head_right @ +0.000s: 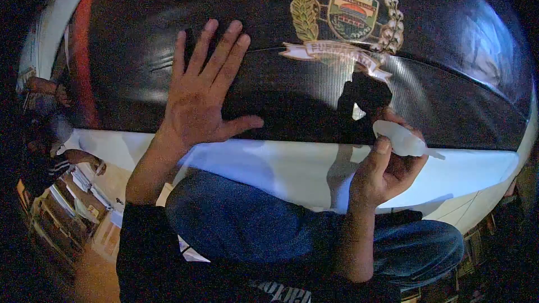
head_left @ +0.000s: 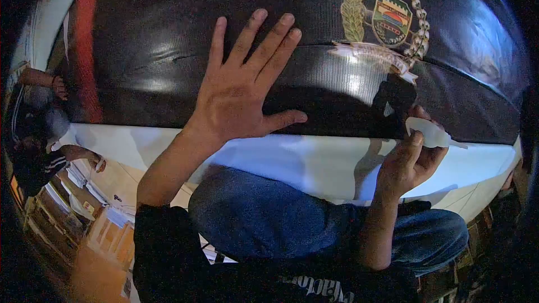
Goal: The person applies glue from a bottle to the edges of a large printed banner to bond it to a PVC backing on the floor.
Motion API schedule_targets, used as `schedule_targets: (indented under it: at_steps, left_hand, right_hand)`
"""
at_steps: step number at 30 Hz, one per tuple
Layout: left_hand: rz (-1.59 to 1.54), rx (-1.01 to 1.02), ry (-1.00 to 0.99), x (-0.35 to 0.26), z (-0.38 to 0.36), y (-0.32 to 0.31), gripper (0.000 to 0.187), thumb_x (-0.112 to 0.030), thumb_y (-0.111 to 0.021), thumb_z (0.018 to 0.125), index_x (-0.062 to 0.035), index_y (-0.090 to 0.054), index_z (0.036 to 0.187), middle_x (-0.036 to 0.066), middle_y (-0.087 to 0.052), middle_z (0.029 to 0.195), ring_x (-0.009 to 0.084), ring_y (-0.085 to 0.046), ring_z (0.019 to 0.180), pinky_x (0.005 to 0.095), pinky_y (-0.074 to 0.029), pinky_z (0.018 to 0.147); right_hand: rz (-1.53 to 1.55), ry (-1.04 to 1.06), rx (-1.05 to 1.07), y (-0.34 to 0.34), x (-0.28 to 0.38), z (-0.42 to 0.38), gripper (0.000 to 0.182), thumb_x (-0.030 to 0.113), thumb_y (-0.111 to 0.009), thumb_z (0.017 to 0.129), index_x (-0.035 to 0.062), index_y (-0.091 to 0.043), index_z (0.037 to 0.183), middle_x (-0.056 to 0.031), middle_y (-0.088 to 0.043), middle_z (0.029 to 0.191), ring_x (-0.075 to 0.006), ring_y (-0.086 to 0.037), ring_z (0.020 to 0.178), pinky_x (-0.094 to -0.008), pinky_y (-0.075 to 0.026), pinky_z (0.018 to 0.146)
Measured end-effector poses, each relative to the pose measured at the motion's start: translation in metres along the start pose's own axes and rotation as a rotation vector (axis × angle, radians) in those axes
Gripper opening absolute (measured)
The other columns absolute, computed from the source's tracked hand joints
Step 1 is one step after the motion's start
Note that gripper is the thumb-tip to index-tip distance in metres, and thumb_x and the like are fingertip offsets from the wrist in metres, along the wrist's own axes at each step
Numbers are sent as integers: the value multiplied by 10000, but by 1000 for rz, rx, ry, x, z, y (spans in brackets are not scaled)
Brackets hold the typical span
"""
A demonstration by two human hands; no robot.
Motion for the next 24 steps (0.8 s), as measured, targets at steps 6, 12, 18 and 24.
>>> schedule_targets:
  at_steps: [6,12,18,24]
  left_hand:
    - [-20,-17,3,-6,1,0,1013,-711,-592,694,-95,-313,1447,77,-259,1523,328,-229,1395,642,-110,1088]
    - [-1,-25,4,-15,4,-2,1021,-705,-583,709,-34,-318,1432,130,-265,1513,333,-241,1389,645,-104,1085]
    - [54,15,20,-19,5,-6,1067,-762,-485,732,1,-259,1443,188,-236,1512,383,-211,1396,641,-88,1086]
    - [84,18,0,-24,7,-6,1049,-769,-454,747,1,-278,1437,171,-241,1515,379,-220,1395,642,-97,1083]
  right_hand:
    - [-61,31,68,0,2,1,289,67,-543,915,-21,-440,1170,-225,-586,1126,-327,-575,1110,-429,-452,978]
    - [-57,6,43,1,1,0,314,84,-555,911,-25,-438,1181,-216,-586,1123,-322,-583,1096,-422,-463,955]
    - [-56,10,54,-1,2,1,310,89,-551,915,-29,-437,1178,-216,-588,1117,-320,-586,1088,-423,-458,959]
    - [-73,27,83,0,2,1,314,119,-565,917,-24,-441,1168,-220,-591,1113,-306,-582,1089,-416,-455,965]
Point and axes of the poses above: each hand's wrist, its own z-axis towards the middle knuckle, its own y-axis out of the back of the hand, x = y × z, the point moved 4 cm from there along z, towards the middle knuckle
